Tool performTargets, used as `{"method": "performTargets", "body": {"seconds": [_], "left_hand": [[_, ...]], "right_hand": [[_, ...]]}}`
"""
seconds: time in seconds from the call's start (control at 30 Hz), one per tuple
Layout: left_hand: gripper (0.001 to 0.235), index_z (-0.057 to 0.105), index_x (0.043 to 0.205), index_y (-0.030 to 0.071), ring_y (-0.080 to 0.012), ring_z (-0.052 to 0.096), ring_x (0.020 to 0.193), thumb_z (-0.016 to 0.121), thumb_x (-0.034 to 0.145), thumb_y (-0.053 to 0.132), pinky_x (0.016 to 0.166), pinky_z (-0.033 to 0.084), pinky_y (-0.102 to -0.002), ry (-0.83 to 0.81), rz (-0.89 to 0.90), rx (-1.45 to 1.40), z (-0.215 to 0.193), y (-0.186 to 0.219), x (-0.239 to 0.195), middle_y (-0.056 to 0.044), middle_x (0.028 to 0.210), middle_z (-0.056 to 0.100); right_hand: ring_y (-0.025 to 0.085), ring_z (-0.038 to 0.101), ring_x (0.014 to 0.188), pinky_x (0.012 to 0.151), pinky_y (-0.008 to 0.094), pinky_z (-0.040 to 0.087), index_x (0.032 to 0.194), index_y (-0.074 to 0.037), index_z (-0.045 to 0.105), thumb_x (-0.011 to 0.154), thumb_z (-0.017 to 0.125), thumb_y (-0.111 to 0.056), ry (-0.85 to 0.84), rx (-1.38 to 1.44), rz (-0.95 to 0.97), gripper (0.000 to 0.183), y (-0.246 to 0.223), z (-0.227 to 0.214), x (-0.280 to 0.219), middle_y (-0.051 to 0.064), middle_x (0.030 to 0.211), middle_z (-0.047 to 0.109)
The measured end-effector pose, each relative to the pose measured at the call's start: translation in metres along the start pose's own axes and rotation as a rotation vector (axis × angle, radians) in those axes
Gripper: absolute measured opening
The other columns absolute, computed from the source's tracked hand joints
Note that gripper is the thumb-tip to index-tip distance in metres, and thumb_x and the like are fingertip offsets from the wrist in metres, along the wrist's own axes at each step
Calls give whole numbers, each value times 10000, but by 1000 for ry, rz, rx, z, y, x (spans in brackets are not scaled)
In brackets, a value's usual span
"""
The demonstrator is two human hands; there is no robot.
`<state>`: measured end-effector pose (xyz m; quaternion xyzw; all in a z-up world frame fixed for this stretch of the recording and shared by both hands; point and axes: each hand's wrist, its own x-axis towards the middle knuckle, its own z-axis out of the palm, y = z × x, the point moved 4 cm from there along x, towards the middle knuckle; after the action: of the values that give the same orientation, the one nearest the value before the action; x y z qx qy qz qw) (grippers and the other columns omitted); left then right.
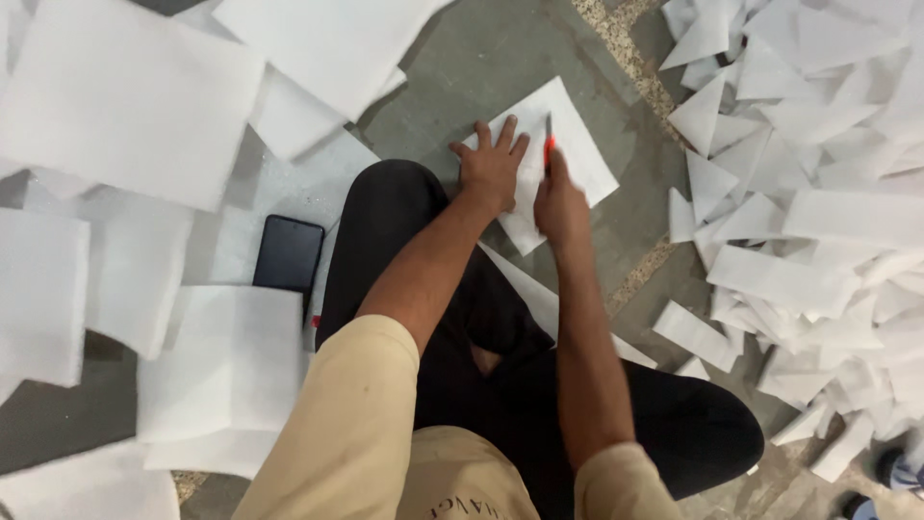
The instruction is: The person sits on the floor and uses a red utility knife to cut white foam sheets into smaller pieces. They repeatedly pick up sheets, cut them, and place the cut pieces aside, creating a growing pile of cut foam.
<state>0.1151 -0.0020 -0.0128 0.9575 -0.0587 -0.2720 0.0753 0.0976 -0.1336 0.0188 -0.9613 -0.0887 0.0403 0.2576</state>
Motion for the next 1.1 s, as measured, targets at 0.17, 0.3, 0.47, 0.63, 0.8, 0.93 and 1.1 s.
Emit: {"method": "performTargets", "body": {"seconds": [0.17, 0.3, 0.47, 0.63, 0.8, 0.93, 1.1], "left_hand": [[1253, 185, 1629, 278, -451, 160, 1500, 908, 650, 577, 1026, 391, -751, 48, 18, 5, -7, 0, -8, -32, 1704, 60], [1221, 219, 1606, 251, -449, 222, 1462, 900, 655, 603, 989, 441, -712, 54, 41, 53, -13, 0, -15, -58, 1678, 114], [998, 361, 1539, 161, -395, 560, 1228, 842, 778, 589, 819, 609, -453, 96, 43, -57, 1, 4, -25, -136, 1512, 373], [1054, 282, 1591, 200, -328, 688, 1042, 862, 770, 520, 750, 622, -380, 106, 33, -120, 14, 8, -23, -156, 1411, 433], [1118, 183, 1639, 284, -311, 696, 1056, 862, 772, 475, 738, 629, -382, 17, -39, -128, 10, 11, -11, -155, 1436, 420], [1087, 149, 1640, 290, -325, 686, 1059, 840, 804, 366, 717, 623, -377, -23, -73, -140, 8, 12, -7, -161, 1450, 386], [1099, 153, 1642, 289, -311, 678, 1083, 844, 792, 379, 773, 595, -366, -49, -76, -186, 12, 12, -2, -145, 1466, 384]], "right_hand": [[489, 697, 933, 802, 576, 544, 1574, -205, 374, 1026, 447, -191, -315, -26, 421, 554, -25, -13, -150, 316, 1031, 706], [496, 701, 945, 801, 584, 549, 1559, -224, 363, 972, 487, -185, -410, -58, 478, 601, -43, -34, -216, 286, 1066, 718], [481, 720, 916, 763, 557, 561, 1576, -237, 366, 1030, 480, -202, -260, 71, 425, 559, -39, -39, -209, 296, 997, 733], [472, 710, 776, 656, 575, 537, 1598, -249, 298, 1015, 495, -193, -127, 92, 386, 618, -21, -21, -139, 279, 884, 712], [462, 700, 717, 625, 577, 515, 1592, -200, 321, 1034, 482, -167, -33, 42, 263, 582, -12, -8, -60, 267, 818, 711], [433, 709, 676, 603, 564, 523, 1579, -173, 345, 1040, 462, -164, -10, 33, 259, 552, -6, -3, -23, 249, 769, 705], [436, 708, 692, 625, 555, 536, 1561, -153, 381, 1014, 489, -164, -18, -34, 233, 558, 0, 4, -1, 250, 772, 711]]}}
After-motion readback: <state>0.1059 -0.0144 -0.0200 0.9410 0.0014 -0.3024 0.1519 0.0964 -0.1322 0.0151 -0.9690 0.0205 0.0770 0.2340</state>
